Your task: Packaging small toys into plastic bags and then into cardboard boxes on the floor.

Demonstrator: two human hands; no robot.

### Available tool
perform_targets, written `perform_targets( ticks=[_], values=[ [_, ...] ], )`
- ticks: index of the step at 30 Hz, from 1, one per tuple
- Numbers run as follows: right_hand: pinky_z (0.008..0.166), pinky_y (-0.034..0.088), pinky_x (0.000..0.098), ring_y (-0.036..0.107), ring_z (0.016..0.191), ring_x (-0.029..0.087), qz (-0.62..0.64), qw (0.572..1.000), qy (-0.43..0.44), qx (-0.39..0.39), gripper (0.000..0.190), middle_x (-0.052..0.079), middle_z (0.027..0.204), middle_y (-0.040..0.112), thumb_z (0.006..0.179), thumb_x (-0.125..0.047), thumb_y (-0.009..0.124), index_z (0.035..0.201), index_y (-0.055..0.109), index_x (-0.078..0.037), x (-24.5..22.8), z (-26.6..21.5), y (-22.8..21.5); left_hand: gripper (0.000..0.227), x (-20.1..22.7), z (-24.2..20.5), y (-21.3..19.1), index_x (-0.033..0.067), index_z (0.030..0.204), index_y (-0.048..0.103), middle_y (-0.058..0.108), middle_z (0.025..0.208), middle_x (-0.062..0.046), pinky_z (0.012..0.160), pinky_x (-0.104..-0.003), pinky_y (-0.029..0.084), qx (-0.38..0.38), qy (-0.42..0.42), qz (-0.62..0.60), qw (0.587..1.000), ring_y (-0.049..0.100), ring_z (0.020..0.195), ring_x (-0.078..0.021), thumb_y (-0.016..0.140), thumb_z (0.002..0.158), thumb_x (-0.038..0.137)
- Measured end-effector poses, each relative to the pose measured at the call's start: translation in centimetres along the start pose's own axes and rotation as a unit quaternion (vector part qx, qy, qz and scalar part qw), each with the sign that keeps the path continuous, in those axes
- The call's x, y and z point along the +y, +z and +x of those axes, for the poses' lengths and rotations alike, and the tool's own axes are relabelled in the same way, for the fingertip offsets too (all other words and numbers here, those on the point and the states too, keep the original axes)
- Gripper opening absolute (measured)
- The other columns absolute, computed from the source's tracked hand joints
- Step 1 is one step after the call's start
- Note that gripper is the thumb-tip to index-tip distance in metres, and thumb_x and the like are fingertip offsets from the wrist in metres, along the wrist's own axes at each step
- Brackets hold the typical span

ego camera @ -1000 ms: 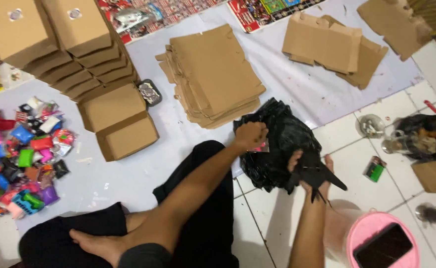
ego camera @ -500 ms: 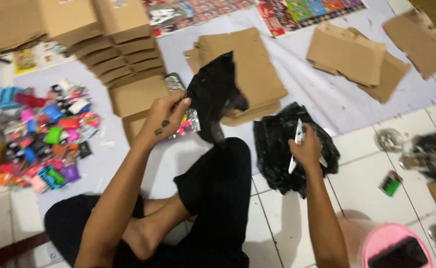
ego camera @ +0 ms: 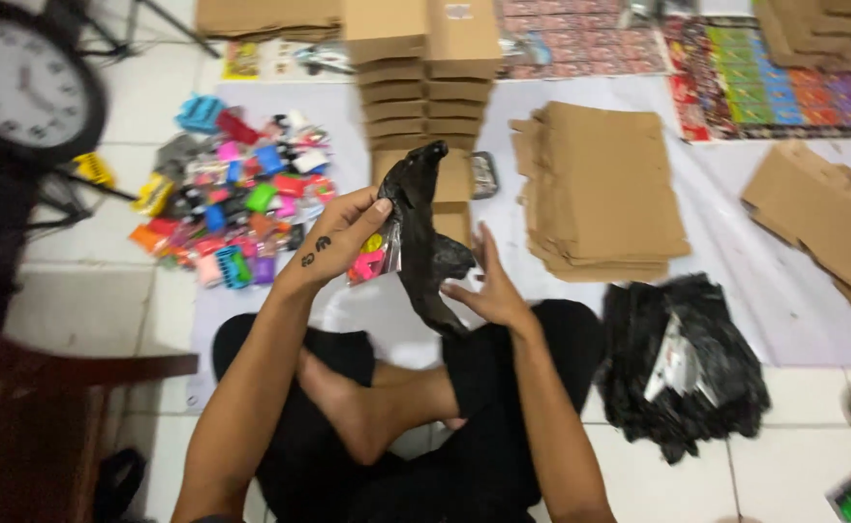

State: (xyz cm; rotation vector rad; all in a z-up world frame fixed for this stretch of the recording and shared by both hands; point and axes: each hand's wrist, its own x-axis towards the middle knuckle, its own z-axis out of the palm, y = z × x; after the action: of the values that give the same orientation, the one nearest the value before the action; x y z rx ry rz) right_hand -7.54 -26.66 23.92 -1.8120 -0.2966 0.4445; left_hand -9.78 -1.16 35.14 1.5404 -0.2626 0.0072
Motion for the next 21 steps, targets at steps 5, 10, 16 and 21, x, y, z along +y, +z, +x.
perform_targets(
  ticks=[5,10,16,21],
  values=[
    [0.059,0.050,0.0299,0.064,0.069,0.019,0.002,0.981,-0.010,0.191,0.030,0.011,0.082,0.069,0.087,-0.012,0.078,0.114,0.066,-0.010,5.1,4.5,6.1,0.027,-2.3,-3.3,-5.3,0.0076,0.093,0.067,0.058,0.074,0.000,0.070,-0.026,0.044,0.082,-0.004,0.027,0.996,0.051,0.070,-0.0105,0.049,0.110,0.019],
    [0.040,0.036,0.0250,0.048,0.043,0.011,-0.103,0.952,-0.037,0.284,0.032,-0.003,0.046,0.057,0.088,-0.021,0.081,0.059,0.068,-0.016,-0.1,3.4,6.1,0.031,-9.3,-5.8,-11.1,0.0112,0.119,0.072,0.073,0.094,-0.016,0.086,-0.043,0.051,0.238,-0.150,0.186,0.942,0.068,0.094,-0.0288,0.055,0.105,0.033],
    [0.058,0.046,0.0326,0.057,0.060,0.023,-0.281,0.902,-0.172,0.279,0.043,0.000,0.058,0.055,0.081,-0.018,0.082,0.047,0.057,-0.014,-7.2,1.2,6.3,0.027,-7.8,-7.2,-10.7,0.0071,0.112,0.069,0.060,0.077,-0.010,0.069,-0.031,0.055,0.419,-0.178,-0.058,0.889,0.063,0.071,-0.0185,0.057,0.092,0.022],
    [0.042,0.035,0.0289,0.047,0.038,0.018,-0.238,0.953,-0.109,0.153,0.038,0.006,0.042,0.051,0.094,-0.018,0.072,0.058,0.061,-0.009,-12.1,-0.1,6.1,0.058,-4.7,-6.7,-6.0,0.0090,0.128,0.052,0.052,0.099,-0.013,0.062,-0.057,0.064,0.290,-0.228,-0.346,0.863,0.059,0.075,-0.0257,0.052,0.092,0.055]
  ],
)
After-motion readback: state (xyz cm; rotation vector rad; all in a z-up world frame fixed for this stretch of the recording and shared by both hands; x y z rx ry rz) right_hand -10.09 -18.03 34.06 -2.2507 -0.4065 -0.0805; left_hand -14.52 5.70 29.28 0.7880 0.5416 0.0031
